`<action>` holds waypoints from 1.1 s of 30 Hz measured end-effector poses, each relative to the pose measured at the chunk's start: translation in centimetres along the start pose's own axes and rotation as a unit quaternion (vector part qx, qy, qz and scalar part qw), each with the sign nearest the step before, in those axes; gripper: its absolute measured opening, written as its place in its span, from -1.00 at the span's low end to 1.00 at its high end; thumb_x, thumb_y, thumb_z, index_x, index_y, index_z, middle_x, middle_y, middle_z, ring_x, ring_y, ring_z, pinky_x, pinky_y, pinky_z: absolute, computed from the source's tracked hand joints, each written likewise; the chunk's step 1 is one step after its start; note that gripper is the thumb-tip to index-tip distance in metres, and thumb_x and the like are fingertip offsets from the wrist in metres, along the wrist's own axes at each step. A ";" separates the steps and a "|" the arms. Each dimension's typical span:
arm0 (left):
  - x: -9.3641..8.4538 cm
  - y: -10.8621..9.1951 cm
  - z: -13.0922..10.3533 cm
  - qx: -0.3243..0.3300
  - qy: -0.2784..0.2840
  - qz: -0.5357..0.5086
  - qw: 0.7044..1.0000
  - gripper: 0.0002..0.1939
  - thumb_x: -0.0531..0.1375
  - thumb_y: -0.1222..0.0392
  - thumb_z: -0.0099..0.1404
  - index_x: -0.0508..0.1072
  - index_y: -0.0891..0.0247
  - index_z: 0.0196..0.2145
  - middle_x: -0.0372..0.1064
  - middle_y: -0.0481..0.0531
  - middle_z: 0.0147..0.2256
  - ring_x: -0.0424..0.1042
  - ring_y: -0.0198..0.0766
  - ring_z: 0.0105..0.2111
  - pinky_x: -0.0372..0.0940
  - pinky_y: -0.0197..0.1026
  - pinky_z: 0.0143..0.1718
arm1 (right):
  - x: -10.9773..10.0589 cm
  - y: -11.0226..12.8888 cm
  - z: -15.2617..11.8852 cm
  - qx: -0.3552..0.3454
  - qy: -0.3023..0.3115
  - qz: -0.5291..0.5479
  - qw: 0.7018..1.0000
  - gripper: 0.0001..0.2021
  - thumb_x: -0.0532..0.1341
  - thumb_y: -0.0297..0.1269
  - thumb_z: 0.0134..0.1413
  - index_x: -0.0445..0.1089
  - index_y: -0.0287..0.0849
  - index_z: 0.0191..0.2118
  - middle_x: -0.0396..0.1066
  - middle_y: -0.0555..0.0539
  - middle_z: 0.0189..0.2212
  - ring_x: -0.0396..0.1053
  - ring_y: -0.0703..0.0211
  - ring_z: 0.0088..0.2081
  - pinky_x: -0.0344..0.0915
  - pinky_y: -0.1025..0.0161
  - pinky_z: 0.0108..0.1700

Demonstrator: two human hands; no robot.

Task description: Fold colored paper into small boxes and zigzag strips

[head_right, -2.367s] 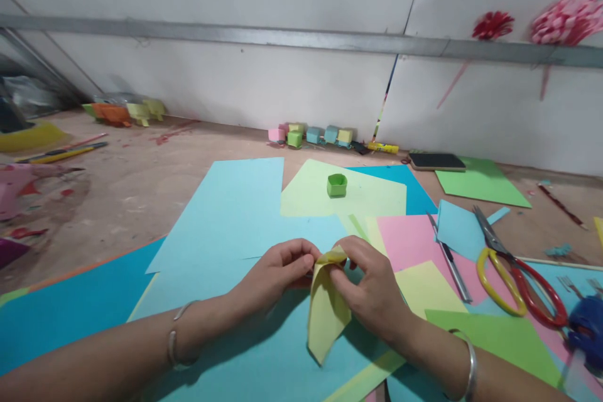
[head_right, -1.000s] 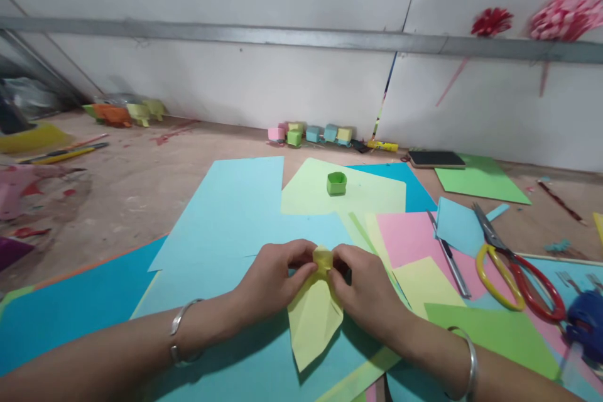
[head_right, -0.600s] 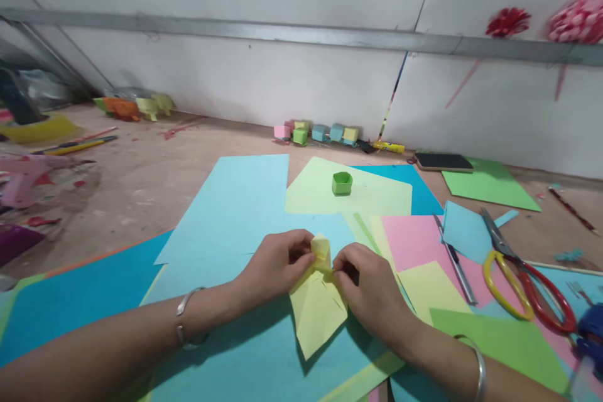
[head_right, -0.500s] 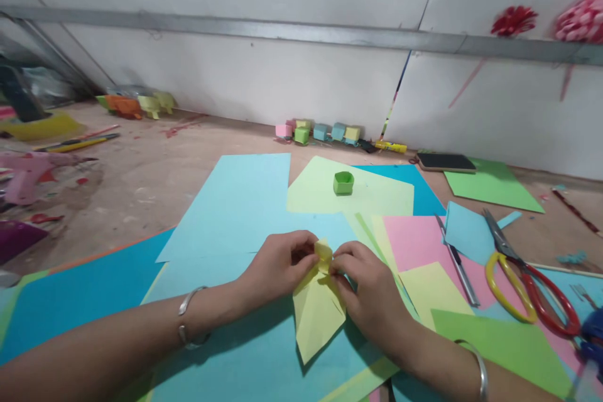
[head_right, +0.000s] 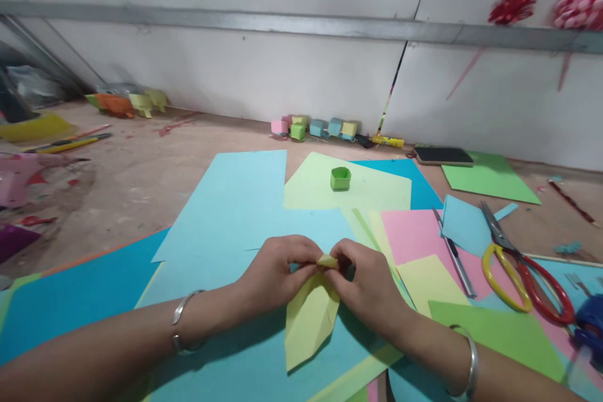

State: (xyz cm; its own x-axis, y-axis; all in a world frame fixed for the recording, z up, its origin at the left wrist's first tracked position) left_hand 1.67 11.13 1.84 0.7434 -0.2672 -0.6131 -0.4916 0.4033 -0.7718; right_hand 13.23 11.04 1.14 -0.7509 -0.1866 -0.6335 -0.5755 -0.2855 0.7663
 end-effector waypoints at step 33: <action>0.7 -0.2 0.0 -0.002 0.021 0.042 0.999 -0.84 0.10 0.45 0.09 0.38 0.24 -0.40 0.41 -0.02 -0.41 0.36 -0.25 -0.39 0.23 -0.24 -0.34 | 0.1 1.0 -0.4 -0.066 -0.005 -0.083 0.994 -0.88 0.06 -0.51 0.00 0.20 -0.13 -0.44 0.27 0.04 -0.53 0.22 0.25 -0.49 0.13 0.32 -0.46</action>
State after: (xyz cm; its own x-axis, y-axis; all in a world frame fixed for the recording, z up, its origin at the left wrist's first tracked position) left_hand 2.35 10.85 1.56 0.6797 -0.2682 -0.6827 -0.5540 0.4222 -0.7175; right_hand 12.73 10.33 1.76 -0.6526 -0.1175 -0.7485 -0.6451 -0.4321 0.6302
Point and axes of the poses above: each hand's wrist, its own z-axis towards the middle knuckle, its own x-axis out of the palm, y = z × x, the point moved 9 cm from there along z, towards the middle knuckle
